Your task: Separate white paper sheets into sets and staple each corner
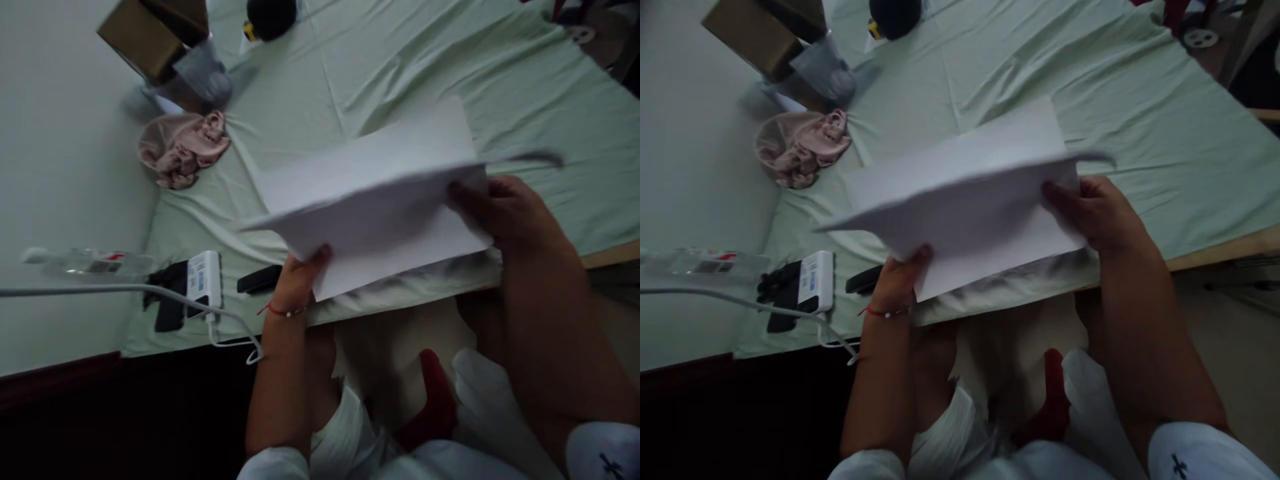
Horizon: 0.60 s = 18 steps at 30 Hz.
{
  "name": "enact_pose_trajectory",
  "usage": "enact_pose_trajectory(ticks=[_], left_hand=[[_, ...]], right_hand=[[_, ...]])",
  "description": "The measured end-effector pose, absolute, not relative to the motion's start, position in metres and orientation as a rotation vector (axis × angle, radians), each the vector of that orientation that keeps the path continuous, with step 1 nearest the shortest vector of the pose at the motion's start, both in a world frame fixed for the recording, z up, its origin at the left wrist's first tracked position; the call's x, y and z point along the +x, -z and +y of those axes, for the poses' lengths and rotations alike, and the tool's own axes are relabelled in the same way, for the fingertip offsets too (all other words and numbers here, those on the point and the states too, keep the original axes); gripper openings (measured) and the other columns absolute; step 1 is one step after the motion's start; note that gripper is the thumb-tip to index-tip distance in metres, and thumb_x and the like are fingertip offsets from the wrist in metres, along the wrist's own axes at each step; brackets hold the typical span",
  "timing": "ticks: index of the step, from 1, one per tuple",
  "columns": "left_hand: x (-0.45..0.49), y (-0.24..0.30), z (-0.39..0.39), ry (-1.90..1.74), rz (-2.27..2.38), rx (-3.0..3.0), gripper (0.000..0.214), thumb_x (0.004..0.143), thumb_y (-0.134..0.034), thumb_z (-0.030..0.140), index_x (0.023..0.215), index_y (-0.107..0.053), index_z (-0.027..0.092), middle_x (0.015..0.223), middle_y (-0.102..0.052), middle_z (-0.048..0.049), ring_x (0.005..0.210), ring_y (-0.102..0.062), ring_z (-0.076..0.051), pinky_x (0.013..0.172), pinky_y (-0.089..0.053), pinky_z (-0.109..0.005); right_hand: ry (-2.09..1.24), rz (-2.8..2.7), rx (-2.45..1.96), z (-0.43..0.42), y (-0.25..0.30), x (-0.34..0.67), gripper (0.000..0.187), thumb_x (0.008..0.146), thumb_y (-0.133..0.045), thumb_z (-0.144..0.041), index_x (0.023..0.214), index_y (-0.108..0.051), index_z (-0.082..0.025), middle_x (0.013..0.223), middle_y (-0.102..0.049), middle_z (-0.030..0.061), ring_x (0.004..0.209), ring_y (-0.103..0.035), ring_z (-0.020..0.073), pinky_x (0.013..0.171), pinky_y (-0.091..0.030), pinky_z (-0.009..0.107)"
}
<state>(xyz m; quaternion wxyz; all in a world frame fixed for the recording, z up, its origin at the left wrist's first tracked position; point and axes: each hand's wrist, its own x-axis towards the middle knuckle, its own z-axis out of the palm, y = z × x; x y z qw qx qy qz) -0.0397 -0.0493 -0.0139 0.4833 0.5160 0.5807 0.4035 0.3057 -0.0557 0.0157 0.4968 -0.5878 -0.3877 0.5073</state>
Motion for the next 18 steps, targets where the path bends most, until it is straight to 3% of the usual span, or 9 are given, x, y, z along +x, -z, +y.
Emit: enact_pose_trajectory(ticks=[5, 11, 15, 18], left_hand=[[-0.019, 0.005, -0.05, -1.142, 1.296, 0.855, 0.071, 0.059, -0.1, 0.045, 0.12, -0.076, 0.019, 0.103, -0.082, -0.0103, 0.103, -0.077, -0.027, 0.095, -0.062, -0.038], [-0.021, 0.002, -0.05, -1.283, 1.246, 0.785, 0.063, 0.06, -0.1, 0.045, 0.114, -0.079, 0.019, 0.104, -0.084, -0.0084, 0.11, -0.077, -0.026, 0.101, -0.06, -0.036], [-0.029, 0.005, -0.051, -1.296, 1.21, 0.81, 0.065, 0.062, -0.099, 0.047, 0.118, -0.078, 0.021, 0.105, -0.084, -0.0079, 0.116, -0.076, -0.029, 0.101, -0.061, -0.039], [-0.034, 0.007, -0.05, -1.277, 1.187, 0.787, 0.06, 0.065, -0.096, 0.053, 0.113, -0.079, 0.021, 0.109, -0.083, -0.0098, 0.124, -0.073, -0.032, 0.103, -0.061, -0.043]], right_hand=[[-1.282, -0.841, -1.429, -0.052, -0.015, 0.303, 0.047, 0.058, -0.098, -0.058, 0.065, -0.071, -0.019, 0.06, -0.065, -0.0005, 0.047, -0.049, 0.0084, 0.041, -0.04, 0.022], [-1.336, -0.776, -1.387, -0.059, -0.019, 0.304, 0.045, 0.054, -0.101, -0.054, 0.072, -0.077, -0.021, 0.067, -0.072, 0.0005, 0.051, -0.057, 0.0105, 0.043, -0.044, 0.022], [-1.423, -0.73, -1.323, -0.063, -0.02, 0.305, 0.046, 0.046, -0.104, -0.046, 0.076, -0.079, -0.022, 0.075, -0.076, 0.0014, 0.058, -0.064, 0.014, 0.049, -0.053, 0.024], [-1.465, -0.712, -1.334, -0.063, -0.02, 0.302, 0.044, 0.045, -0.104, -0.04, 0.075, -0.079, -0.022, 0.074, -0.076, 0.0007, 0.058, -0.064, 0.0134, 0.049, -0.052, 0.023]])
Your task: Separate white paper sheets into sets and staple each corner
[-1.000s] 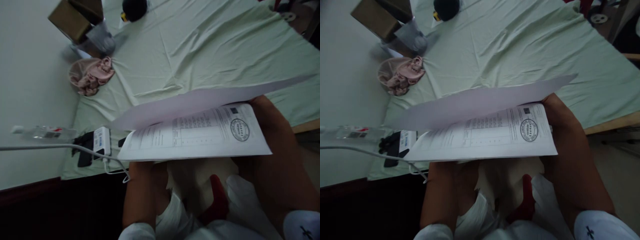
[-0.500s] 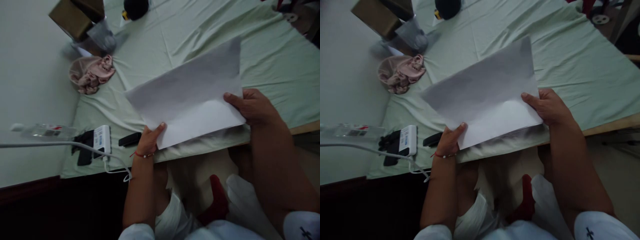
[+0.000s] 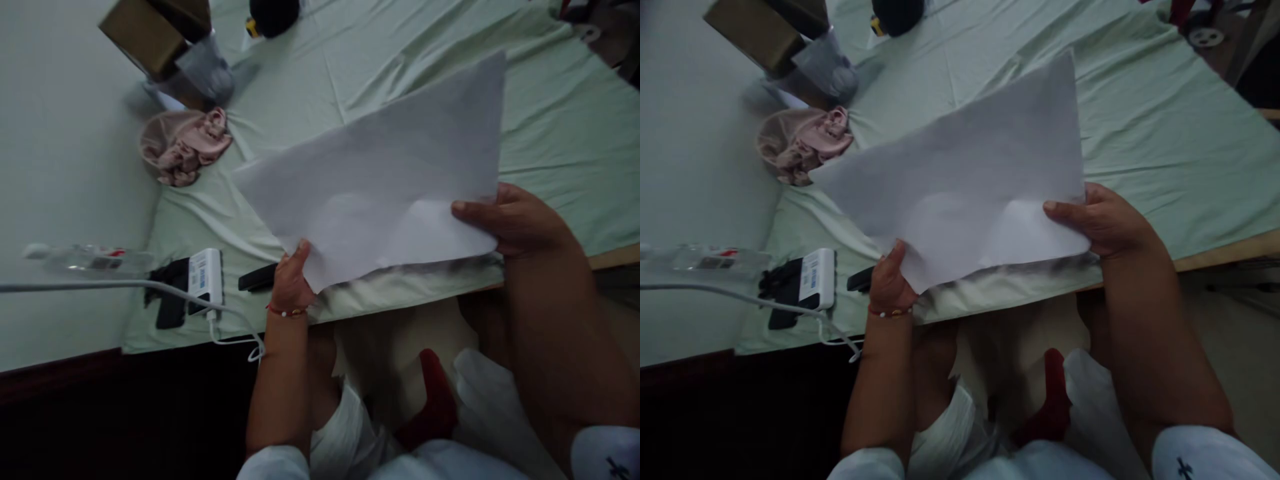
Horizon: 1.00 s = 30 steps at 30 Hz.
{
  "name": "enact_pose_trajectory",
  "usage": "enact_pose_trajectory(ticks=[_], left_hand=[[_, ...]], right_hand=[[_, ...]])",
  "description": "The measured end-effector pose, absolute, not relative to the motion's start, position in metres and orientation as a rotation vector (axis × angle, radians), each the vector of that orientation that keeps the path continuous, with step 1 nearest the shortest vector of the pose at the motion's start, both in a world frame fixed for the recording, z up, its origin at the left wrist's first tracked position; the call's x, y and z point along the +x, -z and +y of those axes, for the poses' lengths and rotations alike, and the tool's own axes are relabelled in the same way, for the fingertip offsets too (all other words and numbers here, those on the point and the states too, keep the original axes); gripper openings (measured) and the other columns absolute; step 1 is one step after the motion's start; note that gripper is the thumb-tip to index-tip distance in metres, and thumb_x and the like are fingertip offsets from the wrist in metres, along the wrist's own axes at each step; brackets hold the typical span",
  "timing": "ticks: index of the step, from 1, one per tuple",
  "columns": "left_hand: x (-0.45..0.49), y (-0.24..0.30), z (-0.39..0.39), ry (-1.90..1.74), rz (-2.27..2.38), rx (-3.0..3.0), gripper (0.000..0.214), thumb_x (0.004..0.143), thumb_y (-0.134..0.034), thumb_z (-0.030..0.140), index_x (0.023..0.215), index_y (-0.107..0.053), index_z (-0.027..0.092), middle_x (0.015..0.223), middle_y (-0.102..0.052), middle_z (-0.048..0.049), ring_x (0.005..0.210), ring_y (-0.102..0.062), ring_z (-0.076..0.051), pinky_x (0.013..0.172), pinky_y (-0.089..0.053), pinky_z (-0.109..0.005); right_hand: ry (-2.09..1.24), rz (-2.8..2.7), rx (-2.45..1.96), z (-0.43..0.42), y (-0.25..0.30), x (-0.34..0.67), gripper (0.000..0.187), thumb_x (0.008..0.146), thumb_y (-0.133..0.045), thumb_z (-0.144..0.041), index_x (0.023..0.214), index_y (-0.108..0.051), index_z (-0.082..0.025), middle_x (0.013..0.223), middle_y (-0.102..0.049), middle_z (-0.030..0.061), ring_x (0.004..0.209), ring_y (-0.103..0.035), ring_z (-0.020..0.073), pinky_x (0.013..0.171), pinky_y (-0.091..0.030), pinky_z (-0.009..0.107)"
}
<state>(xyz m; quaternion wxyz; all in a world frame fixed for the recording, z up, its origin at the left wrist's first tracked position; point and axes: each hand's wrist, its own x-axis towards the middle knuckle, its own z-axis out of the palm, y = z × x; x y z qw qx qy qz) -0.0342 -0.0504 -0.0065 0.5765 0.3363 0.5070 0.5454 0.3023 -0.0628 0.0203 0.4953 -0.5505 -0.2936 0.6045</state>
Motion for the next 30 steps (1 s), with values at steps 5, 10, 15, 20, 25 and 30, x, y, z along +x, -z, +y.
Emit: enact_pose_trajectory(ticks=[5, 10, 15, 20, 25, 30], left_hand=[[-0.034, 0.002, -0.05, -1.24, 1.093, 0.809, 0.057, 0.078, -0.082, 0.068, 0.112, -0.079, 0.021, 0.115, -0.081, -0.0116, 0.137, -0.065, -0.034, 0.106, -0.061, -0.045], [-0.024, -0.001, -0.049, -1.201, 1.175, 0.775, 0.047, 0.073, -0.091, 0.054, 0.105, -0.078, 0.022, 0.108, -0.082, -0.008, 0.118, -0.075, -0.031, 0.099, -0.064, -0.043], [-0.018, 0.003, -0.047, -1.238, 1.216, 0.841, 0.051, 0.07, -0.095, 0.045, 0.11, -0.076, 0.02, 0.104, -0.082, -0.0086, 0.109, -0.077, -0.027, 0.097, -0.064, -0.038], [-0.028, 0.006, -0.048, -1.254, 1.253, 0.842, 0.051, 0.071, -0.093, 0.044, 0.113, -0.076, 0.019, 0.099, -0.082, -0.0093, 0.101, -0.078, -0.026, 0.088, -0.064, -0.034], [-0.031, 0.006, -0.048, -1.262, 1.293, 0.835, 0.048, 0.074, -0.092, 0.042, 0.114, -0.077, 0.022, 0.087, -0.078, -0.0036, 0.066, -0.07, -0.016, 0.061, -0.06, -0.027], [-0.033, 0.012, -0.048, -1.292, 1.356, 0.882, 0.049, 0.078, -0.089, 0.045, 0.121, -0.076, 0.024, 0.098, -0.078, -0.0039, 0.07, -0.068, -0.014, 0.056, -0.056, -0.023]], right_hand=[[-1.51, -0.662, -1.372, -0.058, -0.021, 0.297, 0.037, 0.045, -0.103, -0.033, 0.064, -0.075, -0.019, 0.066, -0.072, 0.0004, 0.054, -0.058, 0.0107, 0.045, -0.047, 0.021], [-1.45, -0.602, -1.378, -0.055, -0.021, 0.296, 0.036, 0.045, -0.102, -0.029, 0.064, -0.074, -0.019, 0.069, -0.074, 0.0007, 0.057, -0.059, 0.0112, 0.046, -0.048, 0.021], [-1.417, -0.679, -1.397, -0.056, -0.017, 0.298, 0.036, 0.049, -0.102, -0.036, 0.07, -0.076, -0.02, 0.071, -0.075, 0.0008, 0.058, -0.06, 0.0121, 0.047, -0.049, 0.022], [-1.493, -0.873, -1.434, -0.056, -0.013, 0.307, 0.036, 0.054, -0.101, -0.038, 0.076, -0.081, -0.018, 0.079, -0.079, 0.005, 0.063, -0.065, 0.0136, 0.053, -0.052, 0.023], [-1.465, -0.945, -1.405, -0.057, -0.013, 0.312, 0.028, 0.057, -0.099, -0.035, 0.074, -0.083, -0.019, 0.08, -0.08, 0.0039, 0.064, -0.066, 0.0143, 0.058, -0.055, 0.025], [-1.517, -0.995, -1.337, -0.061, -0.014, 0.313, 0.026, 0.056, -0.1, -0.03, 0.076, -0.084, -0.022, 0.083, -0.081, 0.002, 0.071, -0.071, 0.0164, 0.068, -0.06, 0.028]])
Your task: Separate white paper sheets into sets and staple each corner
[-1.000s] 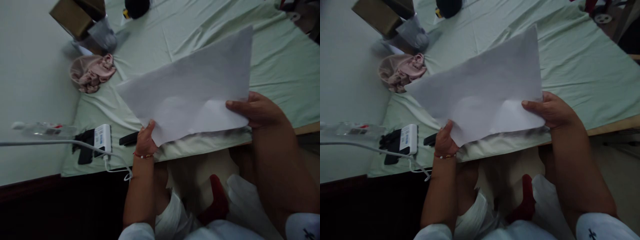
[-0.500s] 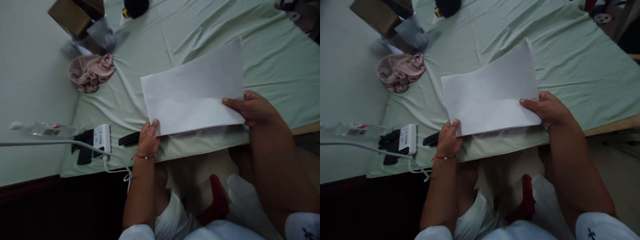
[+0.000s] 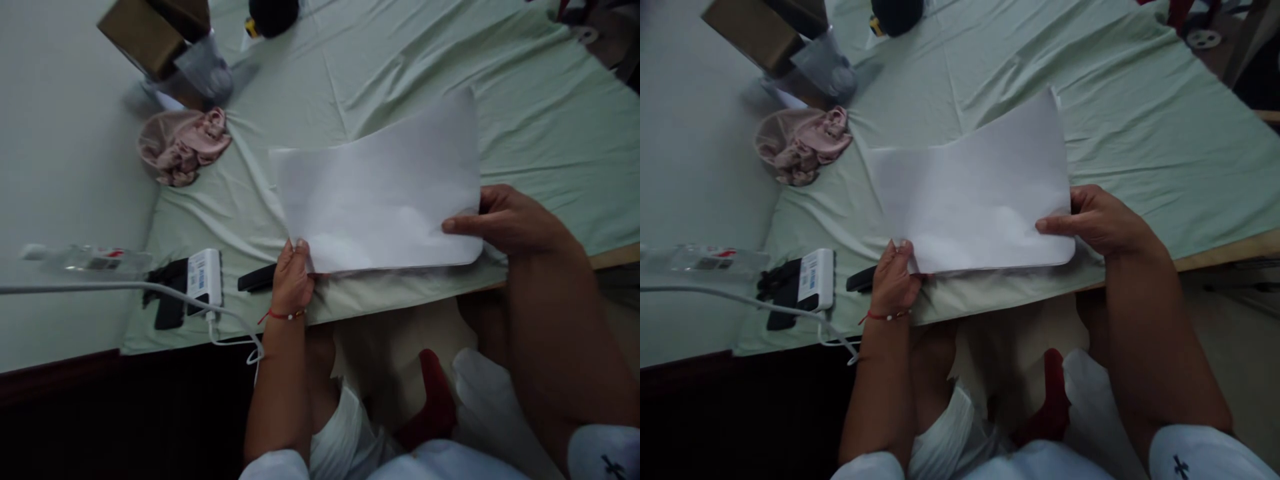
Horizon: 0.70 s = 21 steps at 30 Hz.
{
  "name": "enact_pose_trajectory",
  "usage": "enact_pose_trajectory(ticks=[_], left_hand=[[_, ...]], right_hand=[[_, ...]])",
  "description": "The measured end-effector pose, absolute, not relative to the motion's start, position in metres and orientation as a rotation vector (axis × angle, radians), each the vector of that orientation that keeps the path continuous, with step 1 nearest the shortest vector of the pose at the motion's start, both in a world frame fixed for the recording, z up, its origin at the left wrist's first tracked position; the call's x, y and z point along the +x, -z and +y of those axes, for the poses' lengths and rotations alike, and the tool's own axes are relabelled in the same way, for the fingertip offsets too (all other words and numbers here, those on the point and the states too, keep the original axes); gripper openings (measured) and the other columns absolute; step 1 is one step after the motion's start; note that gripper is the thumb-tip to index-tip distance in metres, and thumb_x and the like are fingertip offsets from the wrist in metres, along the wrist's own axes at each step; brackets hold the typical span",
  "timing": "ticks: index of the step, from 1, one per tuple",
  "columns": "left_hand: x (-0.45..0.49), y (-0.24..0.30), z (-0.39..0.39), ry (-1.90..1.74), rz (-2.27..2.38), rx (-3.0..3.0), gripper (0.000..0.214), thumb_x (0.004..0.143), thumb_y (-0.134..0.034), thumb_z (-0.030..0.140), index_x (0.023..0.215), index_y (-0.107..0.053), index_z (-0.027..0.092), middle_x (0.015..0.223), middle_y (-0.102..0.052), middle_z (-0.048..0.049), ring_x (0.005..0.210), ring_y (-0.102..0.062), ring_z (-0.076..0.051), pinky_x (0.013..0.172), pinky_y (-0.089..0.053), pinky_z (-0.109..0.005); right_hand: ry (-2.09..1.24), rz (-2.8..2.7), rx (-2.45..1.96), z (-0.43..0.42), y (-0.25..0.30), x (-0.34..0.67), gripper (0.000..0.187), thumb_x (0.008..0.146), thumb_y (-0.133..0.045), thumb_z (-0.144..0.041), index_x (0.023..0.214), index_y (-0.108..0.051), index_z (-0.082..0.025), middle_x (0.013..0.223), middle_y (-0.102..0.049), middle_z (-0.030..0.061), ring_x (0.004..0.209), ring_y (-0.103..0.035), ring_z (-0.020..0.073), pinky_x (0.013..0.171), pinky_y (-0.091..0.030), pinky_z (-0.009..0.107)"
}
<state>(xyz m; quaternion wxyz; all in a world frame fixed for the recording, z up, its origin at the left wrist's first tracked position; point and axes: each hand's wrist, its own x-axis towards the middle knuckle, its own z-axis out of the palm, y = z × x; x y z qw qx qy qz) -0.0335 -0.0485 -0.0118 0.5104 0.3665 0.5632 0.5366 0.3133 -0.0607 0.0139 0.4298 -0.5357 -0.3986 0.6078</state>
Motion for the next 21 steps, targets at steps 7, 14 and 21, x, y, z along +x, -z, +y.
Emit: enact_pose_trajectory(ticks=[7, 14, 21], left_hand=[[-0.049, 0.026, -0.054, -1.43, 1.483, 0.911, 0.055, 0.079, -0.088, 0.048, 0.128, -0.071, 0.029, 0.138, -0.073, -0.0077, 0.113, -0.072, -0.024, 0.069, -0.061, -0.024], [-0.047, 0.021, -0.056, -1.309, 1.476, 0.962, 0.059, 0.079, -0.087, 0.034, 0.133, -0.068, 0.023, 0.14, -0.072, -0.0155, 0.131, -0.066, -0.035, 0.089, -0.065, -0.036], [-0.035, 0.004, -0.055, -1.297, 1.321, 0.923, 0.041, 0.076, -0.089, 0.053, 0.101, -0.072, 0.026, 0.093, -0.075, -0.0029, 0.058, -0.064, -0.013, 0.034, -0.039, -0.02]], right_hand=[[-1.491, -0.866, -1.278, -0.059, -0.01, 0.304, 0.037, 0.059, -0.1, -0.038, 0.089, -0.083, -0.023, 0.091, -0.081, 0.0024, 0.083, -0.074, 0.0201, 0.076, -0.063, 0.032], [-1.468, -0.852, -1.314, -0.058, -0.002, 0.301, 0.029, 0.064, -0.098, -0.036, 0.082, -0.081, -0.021, 0.091, -0.082, 0.0037, 0.081, -0.073, 0.0199, 0.075, -0.062, 0.031], [-1.237, -0.954, -1.302, -0.063, -0.007, 0.301, 0.023, 0.067, -0.097, -0.036, 0.078, -0.08, -0.025, 0.083, -0.077, -0.0019, 0.076, -0.066, 0.0154, 0.067, -0.057, 0.026]])
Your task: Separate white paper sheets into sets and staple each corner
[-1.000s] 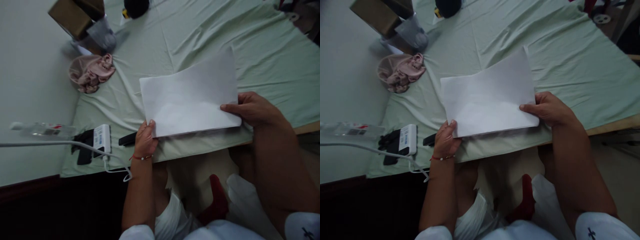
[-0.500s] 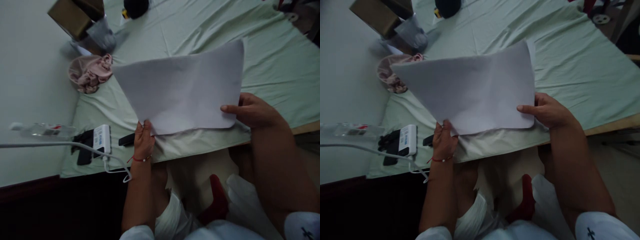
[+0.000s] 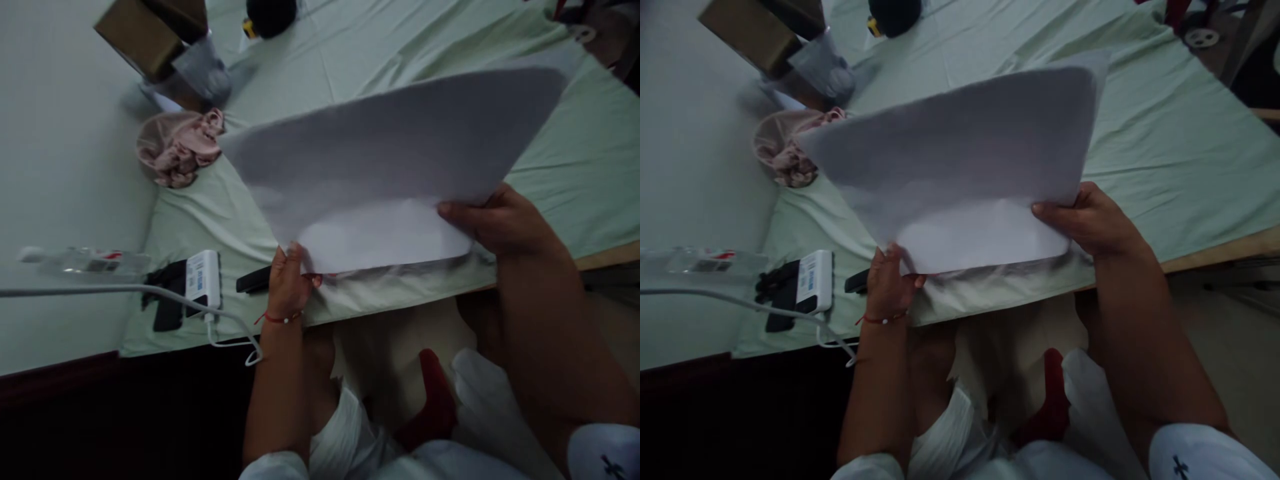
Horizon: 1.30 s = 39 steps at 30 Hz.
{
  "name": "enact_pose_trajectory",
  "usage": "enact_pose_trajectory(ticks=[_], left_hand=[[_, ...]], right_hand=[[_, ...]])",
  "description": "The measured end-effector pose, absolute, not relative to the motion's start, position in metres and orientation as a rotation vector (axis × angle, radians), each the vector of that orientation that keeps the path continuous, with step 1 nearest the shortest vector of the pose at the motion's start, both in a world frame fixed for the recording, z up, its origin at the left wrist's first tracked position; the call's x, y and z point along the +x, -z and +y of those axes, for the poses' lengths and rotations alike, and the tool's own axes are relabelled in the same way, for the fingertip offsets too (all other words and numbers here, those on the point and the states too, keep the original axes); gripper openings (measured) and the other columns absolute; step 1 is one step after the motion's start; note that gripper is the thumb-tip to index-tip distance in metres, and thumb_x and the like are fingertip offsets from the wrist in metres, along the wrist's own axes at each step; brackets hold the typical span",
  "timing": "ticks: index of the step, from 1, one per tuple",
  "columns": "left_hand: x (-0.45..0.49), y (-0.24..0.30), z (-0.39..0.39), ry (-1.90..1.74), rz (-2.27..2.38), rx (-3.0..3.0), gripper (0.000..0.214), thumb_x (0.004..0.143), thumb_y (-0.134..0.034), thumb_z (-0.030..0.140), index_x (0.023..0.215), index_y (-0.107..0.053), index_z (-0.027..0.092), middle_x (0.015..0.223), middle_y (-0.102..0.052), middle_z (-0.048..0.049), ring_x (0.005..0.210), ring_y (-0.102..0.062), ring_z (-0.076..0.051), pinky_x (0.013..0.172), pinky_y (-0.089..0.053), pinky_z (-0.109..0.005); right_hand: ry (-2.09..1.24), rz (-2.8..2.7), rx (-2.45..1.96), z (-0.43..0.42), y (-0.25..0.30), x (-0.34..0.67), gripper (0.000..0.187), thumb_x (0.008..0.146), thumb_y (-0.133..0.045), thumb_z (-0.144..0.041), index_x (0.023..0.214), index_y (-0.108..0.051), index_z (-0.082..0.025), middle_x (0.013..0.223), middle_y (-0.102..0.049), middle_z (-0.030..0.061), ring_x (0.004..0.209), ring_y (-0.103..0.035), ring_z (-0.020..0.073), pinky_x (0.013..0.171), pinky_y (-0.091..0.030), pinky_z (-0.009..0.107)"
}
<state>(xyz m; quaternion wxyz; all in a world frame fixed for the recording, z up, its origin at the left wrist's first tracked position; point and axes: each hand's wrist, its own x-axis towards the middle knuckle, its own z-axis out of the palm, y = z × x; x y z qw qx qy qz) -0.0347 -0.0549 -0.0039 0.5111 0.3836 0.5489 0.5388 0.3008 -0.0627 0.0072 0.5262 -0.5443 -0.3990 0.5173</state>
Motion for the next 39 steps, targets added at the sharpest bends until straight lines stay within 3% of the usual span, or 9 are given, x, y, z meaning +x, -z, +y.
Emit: enact_pose_trajectory(ticks=[4, 12, 14, 17, 22, 26, 29, 34, 39], left_hand=[[-0.03, -0.003, -0.056, -1.23, 1.214, 1.013, 0.042, 0.066, -0.098, 0.045, 0.082, -0.067, 0.021, 0.068, -0.063, 0.0047, 0.039, -0.046, -0.005, 0.029, -0.032, -0.018], [-0.033, -0.01, -0.061, -1.293, 1.24, 0.95, 0.039, 0.068, -0.096, 0.04, 0.085, -0.068, 0.019, 0.069, -0.066, 0.0058, 0.036, -0.039, -0.001, 0.026, -0.026, -0.016], [-0.033, -0.011, -0.063, -1.307, 1.259, 0.924, 0.042, 0.066, -0.097, 0.039, 0.087, -0.067, 0.018, 0.074, -0.067, 0.0053, 0.037, -0.039, -0.001, 0.026, -0.027, -0.015], [-0.032, -0.01, -0.065, -1.294, 1.286, 0.883, 0.045, 0.064, -0.099, 0.038, 0.086, -0.066, 0.017, 0.075, -0.067, 0.005, 0.04, -0.042, -0.001, 0.027, -0.028, -0.014], [-0.032, -0.01, -0.07, -1.258, 1.25, 0.863, 0.042, 0.067, -0.099, 0.037, 0.084, -0.067, 0.015, 0.073, -0.065, 0.0055, 0.038, -0.041, 0.0, 0.028, -0.03, -0.012], [-0.037, -0.014, -0.07, -1.199, 1.201, 0.736, 0.043, 0.064, -0.1, 0.034, 0.086, -0.068, 0.015, 0.08, -0.069, 0.0053, 0.036, -0.036, 0.004, 0.028, -0.029, -0.009], [-0.038, -0.015, -0.07, -1.185, 1.163, 0.663, 0.048, 0.059, -0.102, 0.032, 0.088, -0.067, 0.016, 0.084, -0.072, 0.005, 0.035, -0.034, 0.005, 0.028, -0.028, -0.008], [-0.036, -0.01, -0.071, -1.241, 1.208, 0.728, 0.046, 0.06, -0.102, 0.033, 0.087, -0.069, 0.015, 0.079, -0.069, 0.0036, 0.04, -0.042, 0.002, 0.029, -0.029, -0.009], [-0.034, -0.008, -0.074, -1.227, 1.213, 0.833, 0.043, 0.065, -0.099, 0.04, 0.086, -0.07, 0.016, 0.075, -0.066, 0.0049, 0.039, -0.041, 0.001, 0.029, -0.029, -0.012]], right_hand=[[-1.183, -0.958, -1.417, -0.063, -0.008, 0.301, 0.025, 0.065, -0.098, -0.037, 0.075, -0.077, -0.027, 0.074, -0.071, -0.0035, 0.068, -0.061, 0.0153, 0.062, -0.054, 0.028], [-1.497, -0.753, -1.246, -0.061, -0.009, 0.293, 0.039, 0.059, -0.1, -0.038, 0.087, -0.078, -0.022, 0.085, -0.077, 0.0016, 0.074, -0.068, 0.0165, 0.068, -0.058, 0.028], [-1.555, -0.785, -1.275, -0.06, -0.013, 0.29, 0.033, 0.063, -0.098, -0.033, 0.088, -0.08, -0.02, 0.087, -0.078, 0.0026, 0.076, -0.069, 0.0161, 0.072, -0.058, 0.027], [-1.531, -0.916, -1.442, -0.056, -0.017, 0.286, 0.014, 0.076, -0.088, -0.024, 0.072, -0.077, -0.017, 0.072, -0.073, 0.0017, 0.063, -0.061, 0.0109, 0.062, -0.052, 0.023], [-1.388, -1.006, -1.603, -0.05, -0.021, 0.278, 0.032, 0.086, -0.077, -0.019, 0.056, -0.067, -0.019, 0.056, -0.061, 0.0002, 0.048, -0.05, 0.0095, 0.044, -0.041, 0.022], [-1.465, -0.855, -1.506, -0.052, -0.028, 0.277, 0.021, 0.075, -0.086, -0.021, 0.064, -0.068, -0.017, 0.059, -0.062, -0.0008, 0.045, -0.05, 0.0078, 0.035, -0.036, 0.019], [-1.514, -0.725, -1.435, -0.055, -0.031, 0.278, 0.029, 0.061, -0.095, -0.026, 0.065, -0.067, -0.017, 0.059, -0.06, -0.0023, 0.043, -0.046, 0.0062, 0.029, -0.028, 0.017], [-1.475, -0.725, -1.513, -0.052, -0.021, 0.273, 0.015, 0.067, -0.09, -0.018, 0.071, -0.075, -0.015, 0.074, -0.075, 0.0042, 0.062, -0.064, 0.0118, 0.051, -0.053, 0.02], [-1.388, -0.647, -1.55, -0.047, -0.019, 0.27, 0.012, 0.075, -0.082, -0.011, 0.068, -0.074, -0.016, 0.07, -0.072, 0.0016, 0.059, -0.061, 0.01, 0.052, -0.051, 0.02]])
